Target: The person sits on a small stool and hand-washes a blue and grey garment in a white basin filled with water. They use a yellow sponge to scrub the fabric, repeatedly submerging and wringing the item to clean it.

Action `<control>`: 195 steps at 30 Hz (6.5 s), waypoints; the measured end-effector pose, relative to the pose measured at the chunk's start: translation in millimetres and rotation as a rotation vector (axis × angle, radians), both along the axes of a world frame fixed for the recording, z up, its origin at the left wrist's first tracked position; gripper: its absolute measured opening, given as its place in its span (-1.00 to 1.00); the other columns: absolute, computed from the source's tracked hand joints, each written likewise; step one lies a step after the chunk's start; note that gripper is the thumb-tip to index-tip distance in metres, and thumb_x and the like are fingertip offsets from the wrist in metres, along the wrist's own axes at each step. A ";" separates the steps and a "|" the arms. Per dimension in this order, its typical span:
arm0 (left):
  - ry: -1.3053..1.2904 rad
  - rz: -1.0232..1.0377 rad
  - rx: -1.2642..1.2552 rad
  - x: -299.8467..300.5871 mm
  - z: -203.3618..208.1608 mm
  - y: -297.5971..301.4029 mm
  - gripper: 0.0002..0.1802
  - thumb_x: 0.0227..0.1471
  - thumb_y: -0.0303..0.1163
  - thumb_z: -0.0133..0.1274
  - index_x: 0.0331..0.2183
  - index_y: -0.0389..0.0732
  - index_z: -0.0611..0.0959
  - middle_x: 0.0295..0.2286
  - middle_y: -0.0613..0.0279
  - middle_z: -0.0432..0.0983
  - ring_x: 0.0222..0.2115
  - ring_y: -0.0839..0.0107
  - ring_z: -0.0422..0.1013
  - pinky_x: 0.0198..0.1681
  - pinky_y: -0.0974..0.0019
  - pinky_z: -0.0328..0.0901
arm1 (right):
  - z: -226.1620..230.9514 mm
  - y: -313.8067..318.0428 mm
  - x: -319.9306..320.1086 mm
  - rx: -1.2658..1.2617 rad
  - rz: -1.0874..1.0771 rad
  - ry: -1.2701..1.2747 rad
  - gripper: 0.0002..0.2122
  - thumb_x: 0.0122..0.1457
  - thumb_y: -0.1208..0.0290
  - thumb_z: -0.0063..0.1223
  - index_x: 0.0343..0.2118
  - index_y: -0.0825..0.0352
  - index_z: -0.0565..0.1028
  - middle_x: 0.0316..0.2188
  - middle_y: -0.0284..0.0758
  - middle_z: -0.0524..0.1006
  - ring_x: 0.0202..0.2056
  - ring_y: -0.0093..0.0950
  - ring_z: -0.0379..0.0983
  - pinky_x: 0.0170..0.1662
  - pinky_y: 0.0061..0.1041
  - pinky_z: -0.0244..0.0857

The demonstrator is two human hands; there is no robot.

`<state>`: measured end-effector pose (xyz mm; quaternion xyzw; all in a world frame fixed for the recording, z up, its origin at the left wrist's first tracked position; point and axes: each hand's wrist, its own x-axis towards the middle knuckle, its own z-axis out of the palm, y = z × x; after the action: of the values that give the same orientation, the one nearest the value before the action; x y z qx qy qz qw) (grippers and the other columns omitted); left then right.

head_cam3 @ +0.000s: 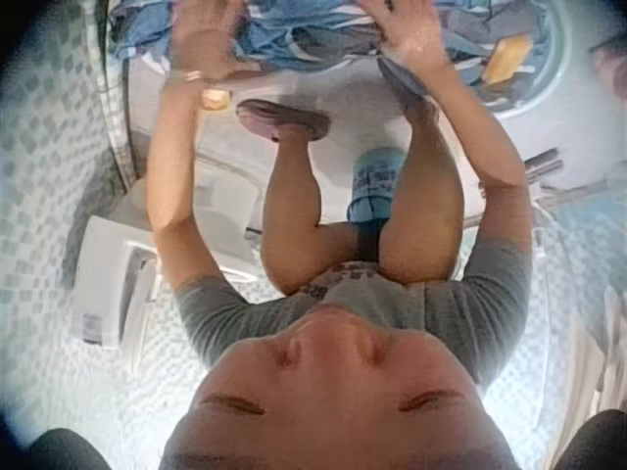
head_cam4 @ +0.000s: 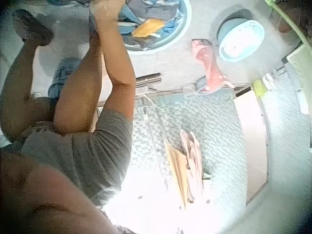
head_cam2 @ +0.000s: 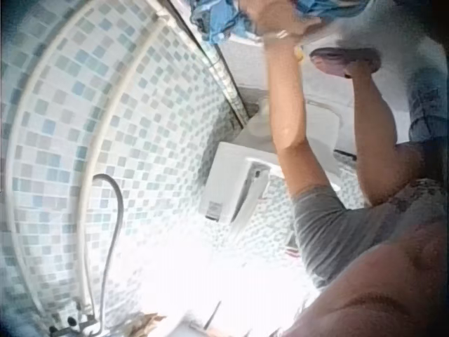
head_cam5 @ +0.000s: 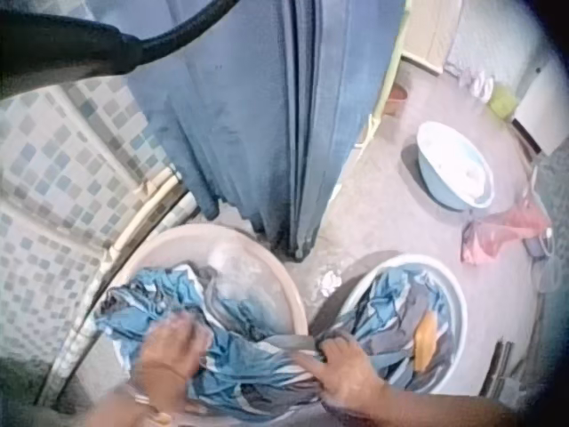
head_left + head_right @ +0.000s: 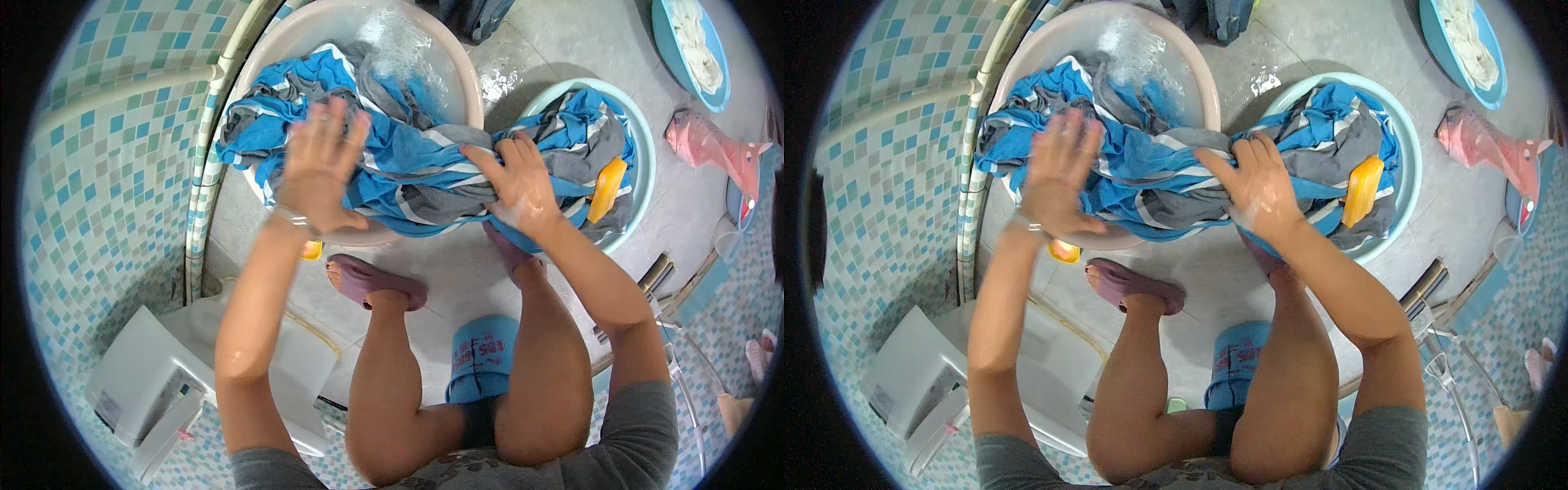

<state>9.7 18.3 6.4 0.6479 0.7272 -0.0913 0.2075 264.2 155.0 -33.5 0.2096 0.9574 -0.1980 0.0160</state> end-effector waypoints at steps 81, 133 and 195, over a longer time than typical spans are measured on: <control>-0.772 0.836 -0.582 -86.1 -79.6 84.1 -0.62 -0.06 -0.20 -0.07 -0.15 -0.05 0.49 -0.74 0.48 0.12 -0.76 0.59 0.08 -0.73 0.38 0.04 | -4.1 4.3 -137.9 0.186 0.564 -0.942 -0.25 -0.08 -0.21 -0.09 0.15 0.15 0.22 0.26 -0.18 -0.09 0.27 -0.04 -0.47 0.20 0.07 -0.64; -0.270 0.366 0.280 -21.7 -46.3 -4.2 -0.41 -0.48 -0.71 0.07 -0.22 -0.23 0.46 -0.28 -0.02 0.42 -0.21 -0.05 0.34 -0.17 0.14 0.28 | -12.0 -0.1 -89.4 -0.181 0.088 0.115 -0.70 -0.48 0.39 0.24 -0.51 0.15 0.53 -0.39 -0.27 0.38 -0.28 -0.31 0.33 -0.22 -0.41 0.14; -2.368 0.750 0.783 54.5 -27.4 -58.4 -0.29 0.09 0.19 -0.34 0.15 -0.03 0.19 0.13 0.23 0.11 0.15 0.19 0.02 0.18 0.06 -0.07 | 53.2 -110.7 -140.3 -0.515 -0.209 0.508 -0.54 -0.04 0.21 0.09 -0.10 0.36 0.32 -0.32 -0.11 0.32 -0.30 -0.15 0.31 -0.26 -0.30 0.24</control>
<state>64.2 -40.1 -21.0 0.1102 0.2175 0.8122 0.5300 123.9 44.3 19.6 0.2396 0.8231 -0.4786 -0.1901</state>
